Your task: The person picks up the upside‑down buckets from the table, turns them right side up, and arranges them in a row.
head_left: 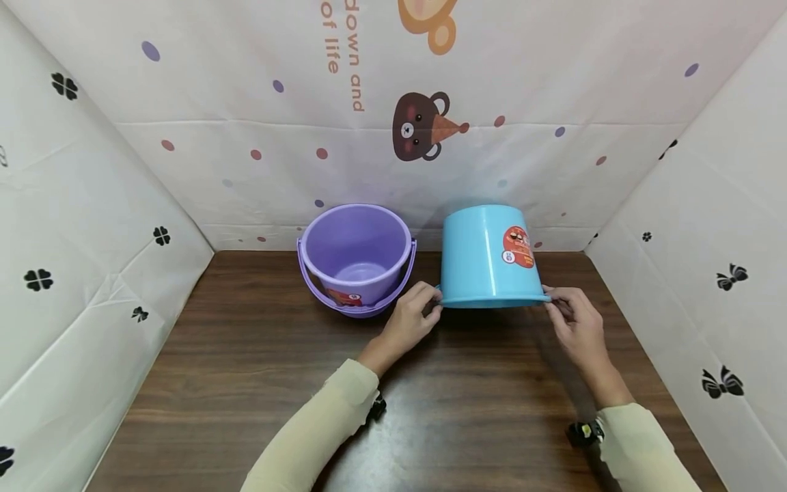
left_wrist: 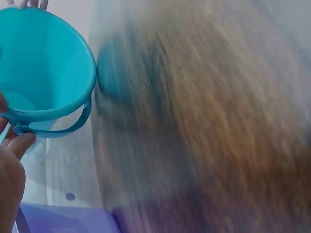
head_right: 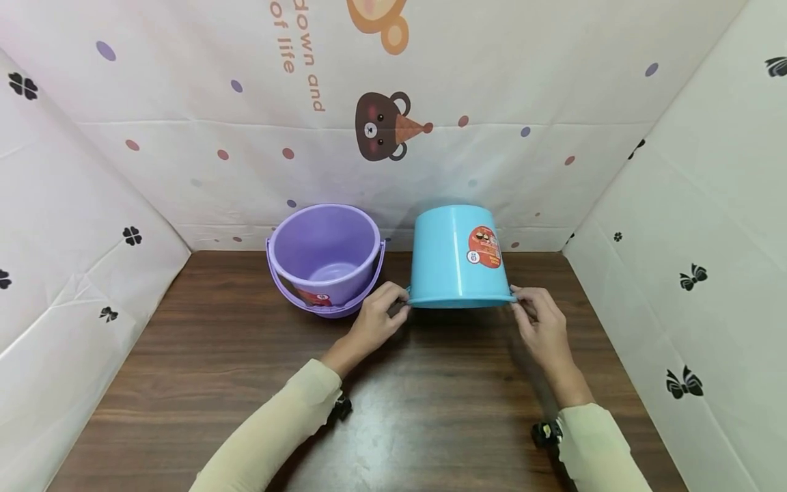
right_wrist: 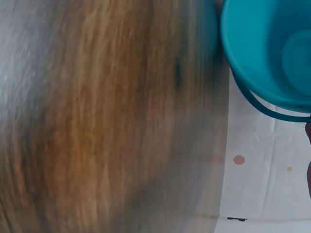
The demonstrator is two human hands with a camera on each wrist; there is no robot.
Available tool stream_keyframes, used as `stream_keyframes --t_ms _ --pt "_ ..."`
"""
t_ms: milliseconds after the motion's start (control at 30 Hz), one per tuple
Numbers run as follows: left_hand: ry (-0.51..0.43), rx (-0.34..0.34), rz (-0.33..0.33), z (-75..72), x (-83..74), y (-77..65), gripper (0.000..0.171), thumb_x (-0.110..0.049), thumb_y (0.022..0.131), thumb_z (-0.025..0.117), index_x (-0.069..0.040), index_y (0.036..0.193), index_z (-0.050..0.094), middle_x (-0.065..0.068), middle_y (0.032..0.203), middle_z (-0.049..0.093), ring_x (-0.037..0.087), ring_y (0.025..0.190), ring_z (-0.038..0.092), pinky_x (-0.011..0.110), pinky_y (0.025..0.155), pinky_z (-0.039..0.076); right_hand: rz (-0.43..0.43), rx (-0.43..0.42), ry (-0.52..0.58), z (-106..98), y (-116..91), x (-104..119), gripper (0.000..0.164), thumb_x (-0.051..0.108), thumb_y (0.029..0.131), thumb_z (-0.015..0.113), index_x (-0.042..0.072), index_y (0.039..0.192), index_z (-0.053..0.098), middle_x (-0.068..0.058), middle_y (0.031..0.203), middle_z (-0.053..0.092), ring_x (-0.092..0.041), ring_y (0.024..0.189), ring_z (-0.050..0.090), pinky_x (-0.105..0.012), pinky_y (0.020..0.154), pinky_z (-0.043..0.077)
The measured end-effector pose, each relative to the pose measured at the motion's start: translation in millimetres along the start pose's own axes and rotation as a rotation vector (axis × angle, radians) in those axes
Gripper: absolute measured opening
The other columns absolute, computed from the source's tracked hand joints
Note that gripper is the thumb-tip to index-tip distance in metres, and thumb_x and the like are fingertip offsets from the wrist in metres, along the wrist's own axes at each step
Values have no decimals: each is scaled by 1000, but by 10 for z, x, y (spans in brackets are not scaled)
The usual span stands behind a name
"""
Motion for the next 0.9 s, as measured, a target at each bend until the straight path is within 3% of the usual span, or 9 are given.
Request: stream_keyframes --t_ms 200,333,533,633,733,900 --pt "6 -42 25 -49 -67 -6 17 4 85 75 -5 96 67 7 94 64 24 82 66 21 71 54 40 -49 8 -40 12 63 22 -18 88 68 -10 108 63 -25 114 67 15 112 60 -2 89 48" --pt "10 -71 32 -124 -127 25 16 3 87 75 -4 99 68 7 95 65 21 83 66 21 73 55 73 -94 16 -87 66 140 21 -16 89 68 -11 110 63 -23 113 68 15 109 60 -3 89 48" --pt "-15 -136 18 -299 -227 132 17 2 89 75 -1 105 70 10 96 68 19 85 66 21 74 56 153 -149 39 -159 141 239 27 -15 90 68 -8 116 68 11 111 64 13 105 61 -3 89 48" --pt "-19 -172 23 -383 -278 197 18 2 89 75 -1 106 71 11 97 69 20 86 67 25 74 57 185 -162 73 -182 167 271 31 -14 91 67 -6 121 69 19 113 61 9 106 63 -5 91 49" --pt "-22 -197 34 -446 -329 256 21 3 90 75 -1 110 72 11 98 70 22 86 69 28 71 59 206 -173 96 -208 187 292 34 -12 92 67 -3 125 70 8 115 65 6 107 64 -6 92 50" --pt "-23 -214 25 -543 -388 340 28 1 91 75 -2 118 74 10 98 70 18 79 66 22 65 55 191 -175 117 -241 216 356 42 -15 92 66 0 130 69 -16 121 65 1 110 64 -8 93 51"
Point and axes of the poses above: each hand's wrist, its own y-axis towards the middle knuckle, its own z-axis out of the palm, x = y × z, the point moved 9 cm from there along y, towards the middle knuckle
